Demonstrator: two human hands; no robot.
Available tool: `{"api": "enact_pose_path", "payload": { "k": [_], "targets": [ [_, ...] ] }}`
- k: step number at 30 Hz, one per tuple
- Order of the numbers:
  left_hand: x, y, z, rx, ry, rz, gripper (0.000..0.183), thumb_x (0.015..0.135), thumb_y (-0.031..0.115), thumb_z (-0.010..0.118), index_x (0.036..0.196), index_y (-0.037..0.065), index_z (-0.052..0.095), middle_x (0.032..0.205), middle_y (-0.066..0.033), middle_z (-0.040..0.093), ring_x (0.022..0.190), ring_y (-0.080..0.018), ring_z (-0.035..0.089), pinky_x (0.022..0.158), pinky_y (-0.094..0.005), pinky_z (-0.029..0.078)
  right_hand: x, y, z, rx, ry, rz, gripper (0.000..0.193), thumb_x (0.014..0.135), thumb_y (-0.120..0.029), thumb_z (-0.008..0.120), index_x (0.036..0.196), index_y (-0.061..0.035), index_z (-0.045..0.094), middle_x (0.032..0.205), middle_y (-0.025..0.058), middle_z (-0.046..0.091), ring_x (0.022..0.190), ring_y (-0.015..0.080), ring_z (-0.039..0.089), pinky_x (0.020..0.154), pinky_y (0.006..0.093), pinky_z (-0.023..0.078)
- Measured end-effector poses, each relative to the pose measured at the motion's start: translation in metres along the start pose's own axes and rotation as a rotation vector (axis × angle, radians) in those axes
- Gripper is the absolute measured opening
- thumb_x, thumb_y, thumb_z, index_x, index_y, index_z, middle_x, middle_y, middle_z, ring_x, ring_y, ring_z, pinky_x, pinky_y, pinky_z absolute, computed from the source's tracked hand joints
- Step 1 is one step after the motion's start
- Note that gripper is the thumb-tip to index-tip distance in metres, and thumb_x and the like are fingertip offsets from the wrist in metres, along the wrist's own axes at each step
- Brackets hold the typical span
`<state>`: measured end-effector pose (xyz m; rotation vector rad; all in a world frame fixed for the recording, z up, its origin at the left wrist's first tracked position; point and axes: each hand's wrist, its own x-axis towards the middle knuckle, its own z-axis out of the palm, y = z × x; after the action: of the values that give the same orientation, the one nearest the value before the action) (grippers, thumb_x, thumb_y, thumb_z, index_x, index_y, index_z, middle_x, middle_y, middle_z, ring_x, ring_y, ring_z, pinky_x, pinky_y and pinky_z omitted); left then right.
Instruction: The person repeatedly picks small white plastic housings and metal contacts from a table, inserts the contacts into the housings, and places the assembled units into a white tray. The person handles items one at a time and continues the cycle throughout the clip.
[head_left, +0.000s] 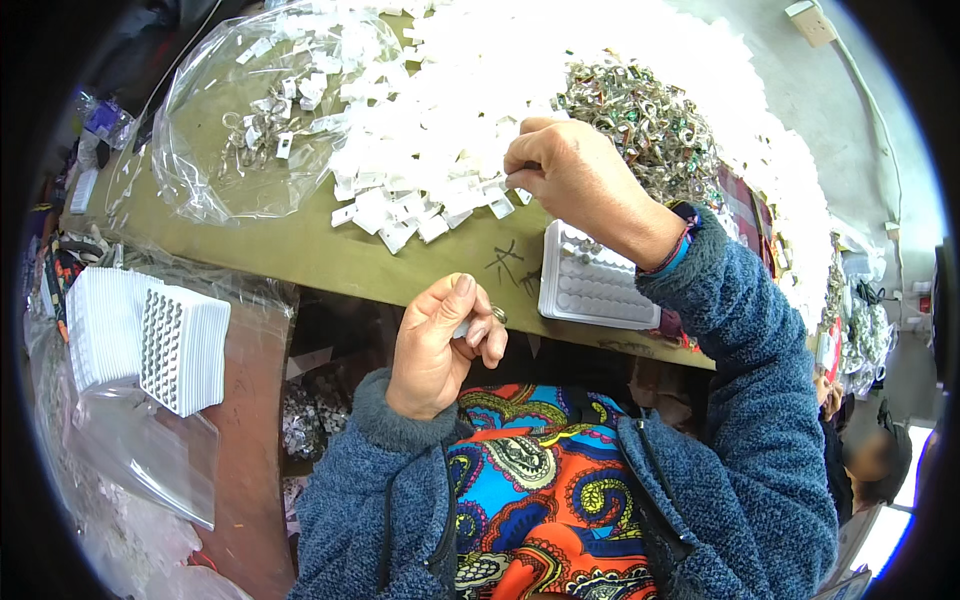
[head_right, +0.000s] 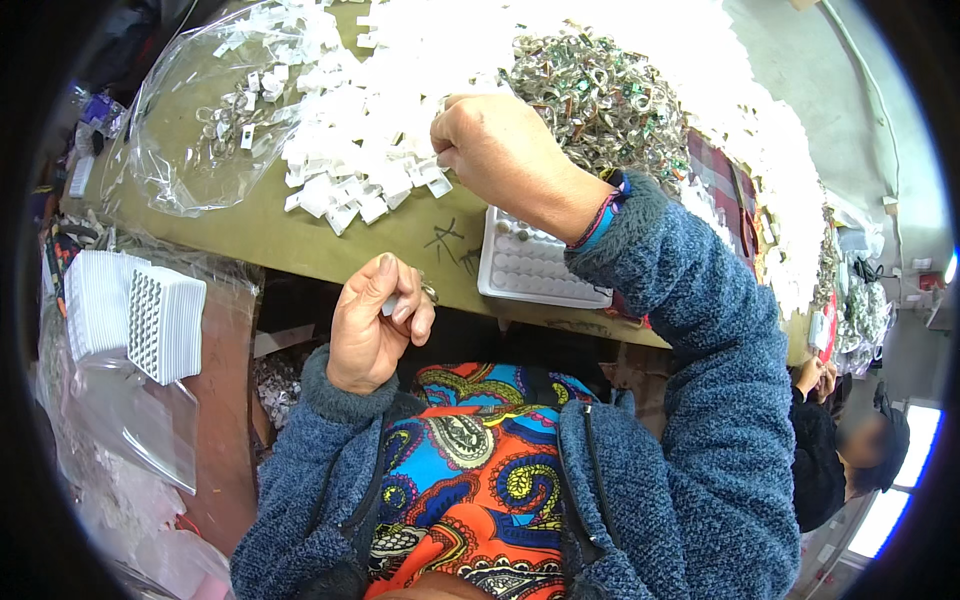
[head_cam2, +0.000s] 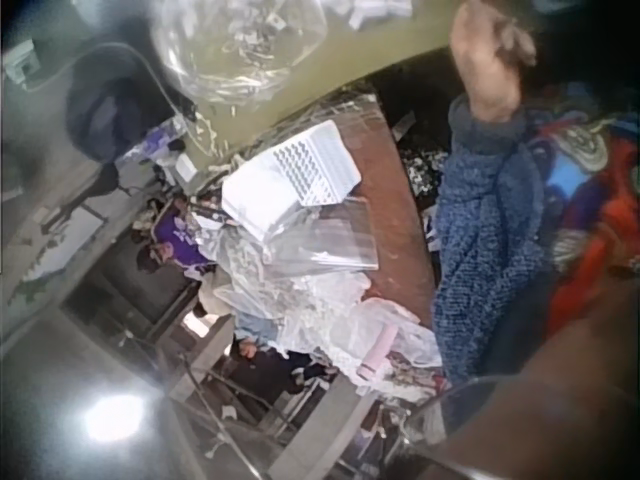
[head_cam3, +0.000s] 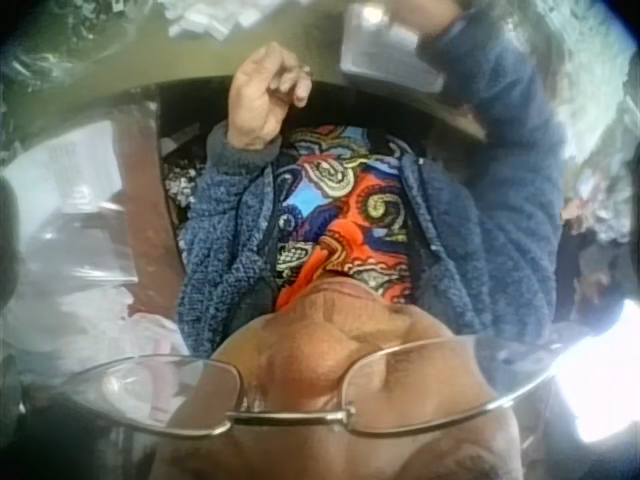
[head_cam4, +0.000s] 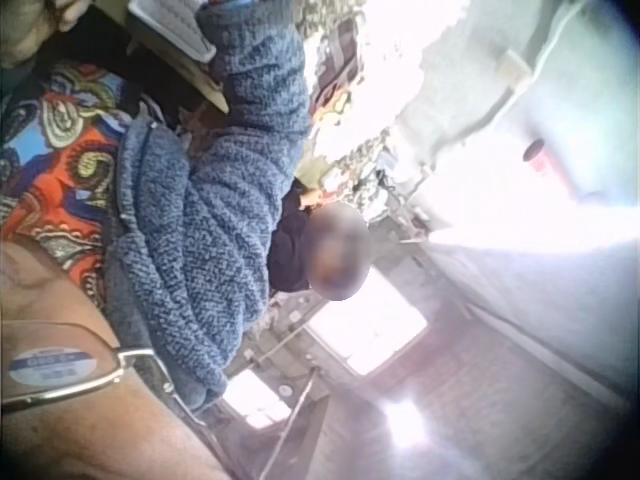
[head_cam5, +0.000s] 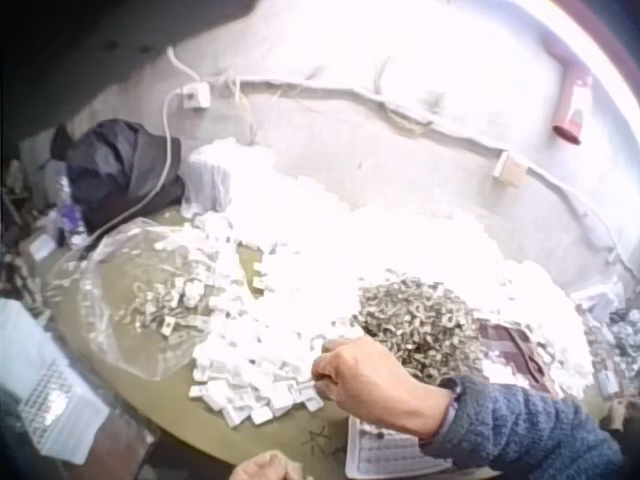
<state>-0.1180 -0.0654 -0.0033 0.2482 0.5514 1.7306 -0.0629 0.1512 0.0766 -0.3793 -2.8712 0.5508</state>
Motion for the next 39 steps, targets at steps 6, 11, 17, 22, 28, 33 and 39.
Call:
{"api": "enact_pose_path", "payload": {
  "k": [6,11,17,22,28,33,39],
  "targets": [
    [0.003,0.004,0.004,0.092,0.119,-0.043,0.026,0.104,0.023,0.05,0.105,0.0,0.062,0.074,-0.0045,0.057,0.074,-0.0185,0.064,0.059,-0.026,0.053,0.009,0.004,0.015,-0.283,0.01,-0.22,0.008,0.08,-0.01,0.071,0.083,-0.003,0.069,0.079,0.0078,0.063,0.075,0.0268,0.061,0.082,0.0386,0.045],
    [0.004,0.005,0.004,0.121,0.101,-0.018,0.026,0.104,0.022,0.051,0.107,-0.001,0.062,0.08,-0.0068,0.06,0.081,-0.0208,0.066,0.064,-0.0279,0.058,0.009,0.005,0.009,-0.177,-0.001,-0.143,0.009,0.08,-0.007,0.069,0.085,-0.0001,0.066,0.08,0.0102,0.064,0.075,0.0262,0.064,0.077,0.0371,0.05],
    [0.007,0.002,0.008,0.061,0.143,0.021,0.028,0.104,0.02,0.05,0.116,-0.004,0.058,0.103,-0.014,0.066,0.099,-0.0269,0.068,0.081,-0.0326,0.06,0.005,-0.001,-0.01,0.276,-0.08,0.206,0.01,0.084,-0.003,0.066,0.09,0.0045,0.065,0.074,0.0101,0.067,0.067,0.015,0.066,0.061,0.0282,0.053],
    [0.015,0.003,0.015,0.06,0.162,0.062,0.032,0.104,0.02,0.05,0.123,-0.005,0.058,0.125,-0.0177,0.063,0.121,-0.0268,0.06,0.101,-0.0385,0.049,-0.026,-0.018,-0.026,0.234,-0.156,-0.025,0.012,0.08,-0.002,0.069,0.09,0.0015,0.064,0.075,0.0112,0.066,0.068,0.0172,0.068,0.062,0.0294,0.054],
    [0.013,0.018,0.017,0.153,0.019,-0.151,0.034,0.102,0.026,0.056,0.113,-0.005,0.062,0.092,-0.0116,0.068,0.075,-0.016,0.068,0.056,-0.0253,0.057,-0.067,-0.033,-0.042,0.077,-0.273,-0.304,0.024,0.079,-0.012,0.067,0.096,-0.0019,0.055,0.084,0.0136,0.057,0.068,0.0336,0.064,0.056,0.0427,0.052],
    [0.011,0.021,0.022,0.374,-0.063,-0.381,0.023,0.097,0.015,0.062,0.108,-0.004,0.065,0.092,-0.0127,0.069,0.065,-0.0138,0.065,0.055,-0.0235,0.055,-0.074,-0.034,-0.045,0.21,-0.328,-0.372,0.016,0.081,-0.009,0.061,0.094,-0.0012,0.057,0.085,0.0131,0.059,0.073,0.0338,0.065,0.061,0.0423,0.054],
    [0.01,0.014,0.021,0.251,-0.028,-0.337,0.027,0.096,0.015,0.063,0.115,-0.004,0.06,0.092,-0.0168,0.068,0.063,-0.0153,0.063,0.052,-0.0256,0.053,-0.048,0.019,-0.061,0.127,0.15,-0.036,0.004,0.082,-0.002,0.068,0.084,0.0006,0.068,0.086,0.011,0.061,0.072,0.0273,0.062,0.061,0.0359,0.052]
  ]
}}
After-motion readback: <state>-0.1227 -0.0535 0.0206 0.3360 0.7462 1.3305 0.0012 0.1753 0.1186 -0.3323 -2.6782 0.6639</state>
